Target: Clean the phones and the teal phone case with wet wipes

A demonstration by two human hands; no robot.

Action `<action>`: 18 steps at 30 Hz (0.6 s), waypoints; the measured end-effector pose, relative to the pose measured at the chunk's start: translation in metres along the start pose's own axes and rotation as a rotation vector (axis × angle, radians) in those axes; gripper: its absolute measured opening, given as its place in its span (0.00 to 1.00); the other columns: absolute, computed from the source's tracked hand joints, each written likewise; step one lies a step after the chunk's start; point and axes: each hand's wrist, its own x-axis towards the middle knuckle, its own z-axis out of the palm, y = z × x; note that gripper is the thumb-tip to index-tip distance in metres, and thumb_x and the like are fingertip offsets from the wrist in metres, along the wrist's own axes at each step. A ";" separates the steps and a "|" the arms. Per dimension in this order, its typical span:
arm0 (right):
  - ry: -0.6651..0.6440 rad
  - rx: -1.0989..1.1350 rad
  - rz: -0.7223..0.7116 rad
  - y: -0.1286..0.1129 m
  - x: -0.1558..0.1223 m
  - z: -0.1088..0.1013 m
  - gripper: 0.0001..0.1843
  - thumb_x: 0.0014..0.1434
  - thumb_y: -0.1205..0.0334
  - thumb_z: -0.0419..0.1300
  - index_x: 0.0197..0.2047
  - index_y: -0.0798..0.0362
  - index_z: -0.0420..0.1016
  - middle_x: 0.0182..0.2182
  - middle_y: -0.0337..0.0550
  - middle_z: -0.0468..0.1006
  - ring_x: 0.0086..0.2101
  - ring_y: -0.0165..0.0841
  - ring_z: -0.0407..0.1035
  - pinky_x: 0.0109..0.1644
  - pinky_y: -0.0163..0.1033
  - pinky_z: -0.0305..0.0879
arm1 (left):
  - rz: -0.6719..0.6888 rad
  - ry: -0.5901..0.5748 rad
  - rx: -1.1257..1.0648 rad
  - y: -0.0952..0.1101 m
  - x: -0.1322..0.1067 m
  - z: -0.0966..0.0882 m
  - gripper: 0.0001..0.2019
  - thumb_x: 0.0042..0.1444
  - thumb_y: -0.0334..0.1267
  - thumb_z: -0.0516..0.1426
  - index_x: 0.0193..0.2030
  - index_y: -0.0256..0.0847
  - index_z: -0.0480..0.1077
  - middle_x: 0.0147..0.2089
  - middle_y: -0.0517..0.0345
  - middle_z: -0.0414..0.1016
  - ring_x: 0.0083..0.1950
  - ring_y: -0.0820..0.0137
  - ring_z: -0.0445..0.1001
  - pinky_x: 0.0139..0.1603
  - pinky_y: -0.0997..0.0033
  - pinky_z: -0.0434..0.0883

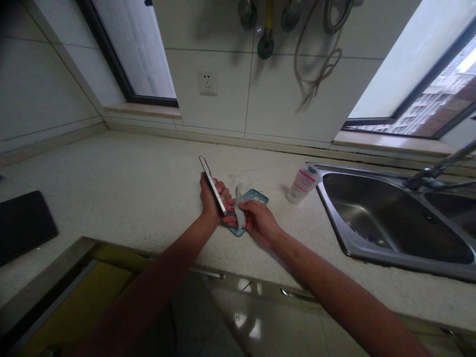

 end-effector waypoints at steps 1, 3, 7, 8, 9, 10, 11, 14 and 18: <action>-0.005 -0.002 0.001 -0.001 0.000 0.000 0.08 0.53 0.63 0.61 0.36 0.57 0.78 0.35 0.52 0.84 0.37 0.44 0.81 0.45 0.47 0.80 | -0.002 -0.004 -0.005 0.000 0.000 0.000 0.32 0.59 0.71 0.48 0.22 0.44 0.52 0.14 0.68 0.51 0.11 0.78 0.53 0.11 0.76 0.53; -0.013 -0.012 0.001 -0.002 -0.001 0.000 0.08 0.54 0.61 0.61 0.35 0.56 0.78 0.35 0.51 0.84 0.37 0.43 0.81 0.45 0.46 0.80 | 0.000 -0.013 -0.019 -0.001 0.000 -0.001 0.31 0.60 0.70 0.47 0.22 0.43 0.53 0.14 0.67 0.52 0.11 0.78 0.53 0.11 0.76 0.53; -0.014 -0.050 -0.004 -0.003 0.000 -0.003 0.08 0.56 0.61 0.62 0.36 0.56 0.78 0.36 0.51 0.84 0.37 0.42 0.81 0.45 0.47 0.80 | -0.009 -0.029 -0.054 -0.002 0.003 -0.003 0.30 0.61 0.67 0.49 0.22 0.43 0.54 0.15 0.68 0.51 0.11 0.79 0.52 0.11 0.77 0.51; -0.008 -0.060 -0.007 -0.004 0.000 -0.004 0.08 0.57 0.61 0.62 0.37 0.56 0.78 0.36 0.51 0.84 0.37 0.42 0.81 0.45 0.47 0.80 | -0.012 -0.036 -0.064 -0.002 0.004 -0.003 0.30 0.61 0.66 0.49 0.22 0.43 0.54 0.15 0.68 0.50 0.11 0.79 0.52 0.11 0.77 0.50; -0.002 -0.069 -0.008 -0.004 0.000 -0.005 0.09 0.57 0.61 0.62 0.38 0.57 0.78 0.36 0.51 0.84 0.36 0.42 0.81 0.45 0.48 0.80 | -0.012 -0.044 -0.074 -0.002 0.004 -0.003 0.30 0.62 0.65 0.50 0.22 0.43 0.54 0.15 0.68 0.50 0.11 0.79 0.52 0.11 0.77 0.50; 0.005 -0.078 -0.011 -0.004 0.000 -0.005 0.09 0.57 0.61 0.62 0.39 0.57 0.79 0.36 0.51 0.84 0.36 0.42 0.81 0.45 0.48 0.80 | -0.014 -0.054 -0.082 -0.002 0.004 -0.004 0.29 0.63 0.64 0.50 0.22 0.43 0.54 0.15 0.68 0.50 0.11 0.79 0.52 0.11 0.77 0.49; 0.010 -0.086 -0.013 -0.004 0.000 -0.006 0.10 0.57 0.61 0.62 0.39 0.57 0.79 0.35 0.51 0.84 0.35 0.41 0.81 0.44 0.48 0.80 | -0.018 -0.062 -0.089 -0.002 0.004 -0.004 0.29 0.64 0.63 0.49 0.22 0.43 0.53 0.15 0.68 0.50 0.11 0.79 0.52 0.11 0.77 0.49; 0.004 -0.106 -0.007 -0.005 0.000 -0.006 0.10 0.57 0.60 0.62 0.39 0.57 0.79 0.32 0.49 0.83 0.30 0.39 0.79 0.42 0.47 0.79 | -0.030 -0.075 -0.094 -0.003 0.004 -0.004 0.28 0.66 0.60 0.46 0.22 0.43 0.52 0.15 0.68 0.49 0.11 0.79 0.50 0.12 0.76 0.48; 0.005 -0.152 -0.028 -0.011 0.002 -0.008 0.10 0.56 0.59 0.64 0.37 0.57 0.79 0.33 0.50 0.83 0.28 0.36 0.77 0.38 0.42 0.78 | -0.004 -0.051 -0.028 -0.007 0.009 -0.007 0.28 0.65 0.63 0.47 0.23 0.43 0.55 0.15 0.67 0.52 0.12 0.77 0.53 0.13 0.76 0.52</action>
